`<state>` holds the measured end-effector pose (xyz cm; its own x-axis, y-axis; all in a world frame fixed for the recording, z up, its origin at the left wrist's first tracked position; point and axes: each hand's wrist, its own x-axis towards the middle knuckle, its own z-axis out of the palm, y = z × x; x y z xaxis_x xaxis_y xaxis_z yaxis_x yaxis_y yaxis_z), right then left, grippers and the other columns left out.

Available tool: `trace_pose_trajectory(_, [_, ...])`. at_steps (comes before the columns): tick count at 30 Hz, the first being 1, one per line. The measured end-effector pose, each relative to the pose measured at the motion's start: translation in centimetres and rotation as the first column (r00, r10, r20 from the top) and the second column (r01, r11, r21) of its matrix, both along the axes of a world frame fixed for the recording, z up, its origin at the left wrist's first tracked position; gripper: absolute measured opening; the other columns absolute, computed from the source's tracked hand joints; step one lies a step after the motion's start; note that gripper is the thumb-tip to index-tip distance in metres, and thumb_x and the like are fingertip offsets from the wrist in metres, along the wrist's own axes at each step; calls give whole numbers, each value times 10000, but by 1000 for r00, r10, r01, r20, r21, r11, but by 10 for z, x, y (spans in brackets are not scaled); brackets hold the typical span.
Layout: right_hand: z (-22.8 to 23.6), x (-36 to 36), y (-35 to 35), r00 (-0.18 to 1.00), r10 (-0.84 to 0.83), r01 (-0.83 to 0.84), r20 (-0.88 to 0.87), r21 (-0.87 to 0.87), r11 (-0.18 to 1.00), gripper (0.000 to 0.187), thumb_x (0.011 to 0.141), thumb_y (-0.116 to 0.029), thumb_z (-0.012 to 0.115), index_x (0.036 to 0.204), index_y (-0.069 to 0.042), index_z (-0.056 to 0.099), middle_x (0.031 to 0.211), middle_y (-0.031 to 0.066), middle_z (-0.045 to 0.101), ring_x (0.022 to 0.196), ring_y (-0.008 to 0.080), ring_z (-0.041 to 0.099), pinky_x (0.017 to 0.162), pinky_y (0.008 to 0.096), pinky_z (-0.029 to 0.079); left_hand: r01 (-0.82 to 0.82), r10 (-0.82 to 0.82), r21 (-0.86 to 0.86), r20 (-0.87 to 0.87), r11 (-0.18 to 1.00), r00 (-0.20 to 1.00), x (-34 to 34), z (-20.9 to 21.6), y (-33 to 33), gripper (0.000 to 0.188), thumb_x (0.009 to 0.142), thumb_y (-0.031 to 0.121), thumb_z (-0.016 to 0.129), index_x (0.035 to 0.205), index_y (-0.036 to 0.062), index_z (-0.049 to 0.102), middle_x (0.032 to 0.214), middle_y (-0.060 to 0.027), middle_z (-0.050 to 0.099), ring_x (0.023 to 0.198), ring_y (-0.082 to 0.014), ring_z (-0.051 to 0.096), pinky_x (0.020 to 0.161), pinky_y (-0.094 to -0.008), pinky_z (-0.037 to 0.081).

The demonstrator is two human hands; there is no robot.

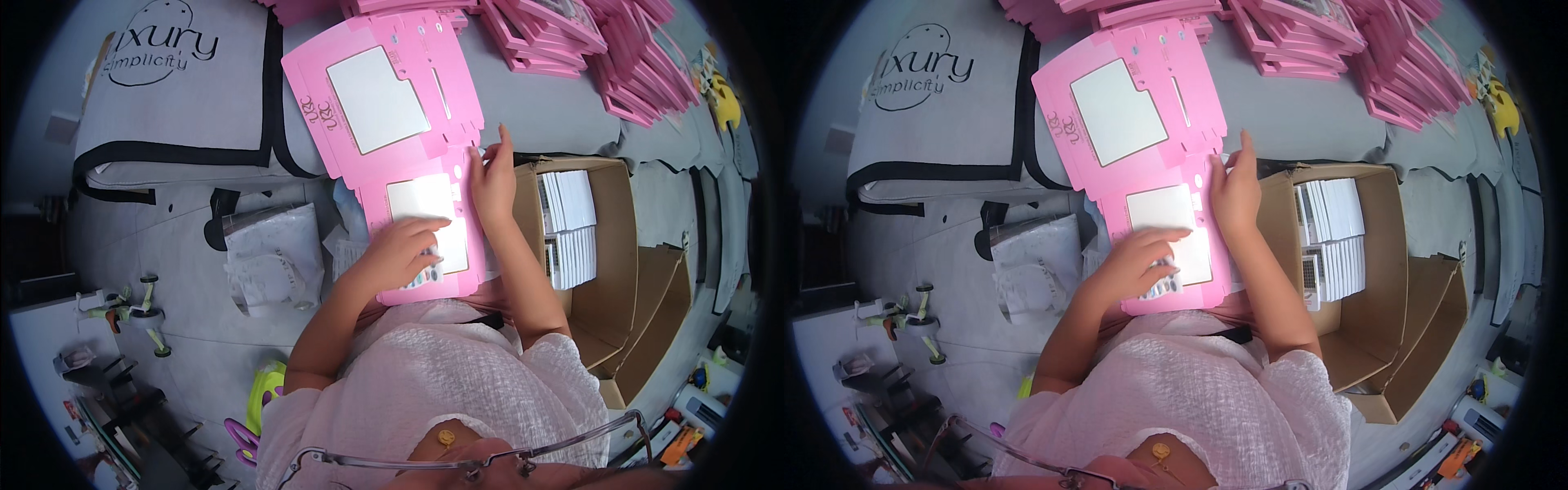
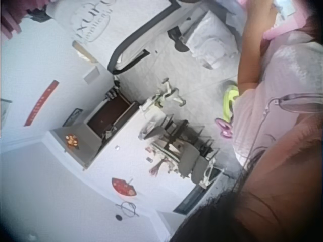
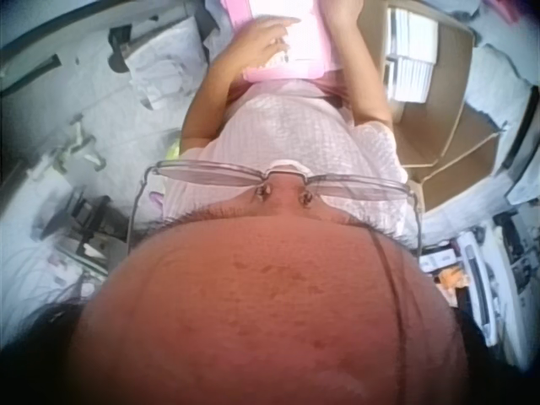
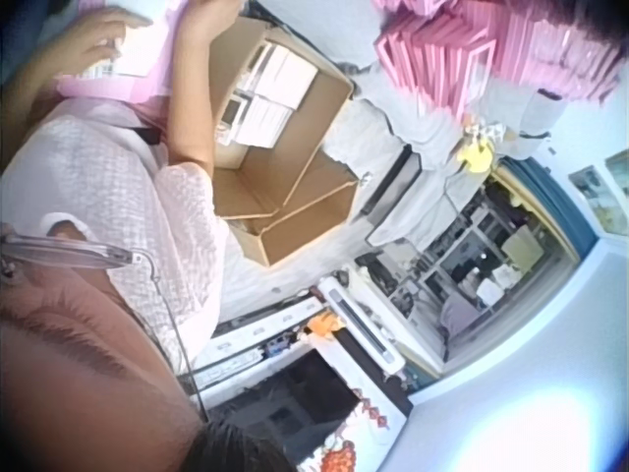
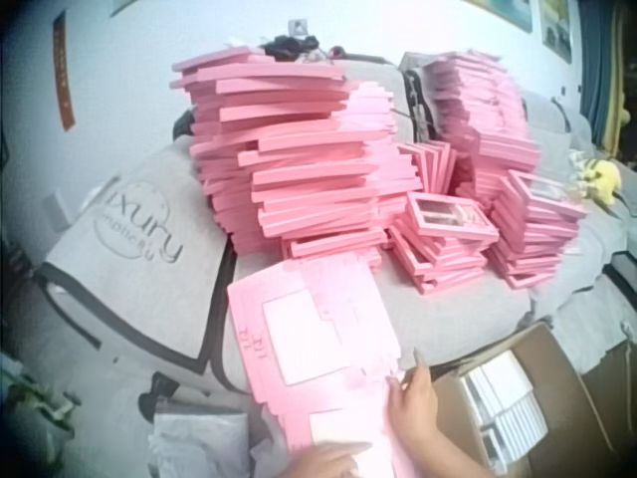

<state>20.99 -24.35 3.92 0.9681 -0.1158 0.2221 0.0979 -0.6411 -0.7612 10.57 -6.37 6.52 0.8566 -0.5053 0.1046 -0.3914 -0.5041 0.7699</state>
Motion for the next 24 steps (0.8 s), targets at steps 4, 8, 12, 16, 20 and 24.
trace_pose_trajectory(4, [-21,-22,-22,1000,-2,1,6,204,979,505,937,-94,488,1381,40,292,950,160,599,740,257,603,680,339,487,45,-46,71,23,996,999,-19,12,13,113,785,84,629,776,19,537,1370,-92,491,1348,-284,352,1112,-547,191])
trace_pose_trajectory(8, [0,-78,-35,986,147,-137,-78,121,983,622,915,-111,536,1432,18,215,968,178,627,812,284,634,728,334,496,105,-102,94,-30,990,994,-22,-2,7,149,773,70,634,738,20,497,1442,-91,405,1381,-280,294,1125,-524,190])
trace_pose_trajectory(12, [-3,-116,-49,993,105,-106,-48,-11,994,770,845,-82,634,1461,-22,175,941,170,643,823,281,645,754,319,501,251,-247,105,-50,962,968,-15,-7,-14,135,779,81,644,773,25,520,1481,-118,326,1396,-270,252,1146,-473,185])
trace_pose_trajectory(16, [-13,-124,-76,984,-31,118,-177,512,851,789,792,95,629,1452,-34,215,848,32,591,803,107,588,713,232,485,180,-192,-129,-87,975,978,-12,-12,-23,119,788,86,638,846,21,557,1283,-124,550,1177,-262,529,1040,-399,377])
trace_pose_trajectory(20, [41,-88,-121,981,-192,181,-37,545,819,727,832,97,600,1450,-88,264,873,7,586,715,62,516,637,180,436,-103,76,-193,-141,976,987,-16,6,3,158,800,70,638,955,52,613,999,-90,645,893,-261,613,792,-348,485])
trace_pose_trajectory(24, [88,-33,-138,985,-144,67,92,568,820,652,842,39,612,1415,-23,308,864,21,612,768,54,548,691,186,434,-408,380,-171,-175,897,908,-27,9,36,110,812,57,638,920,48,619,857,-119,601,794,-281,593,684,-353,475])
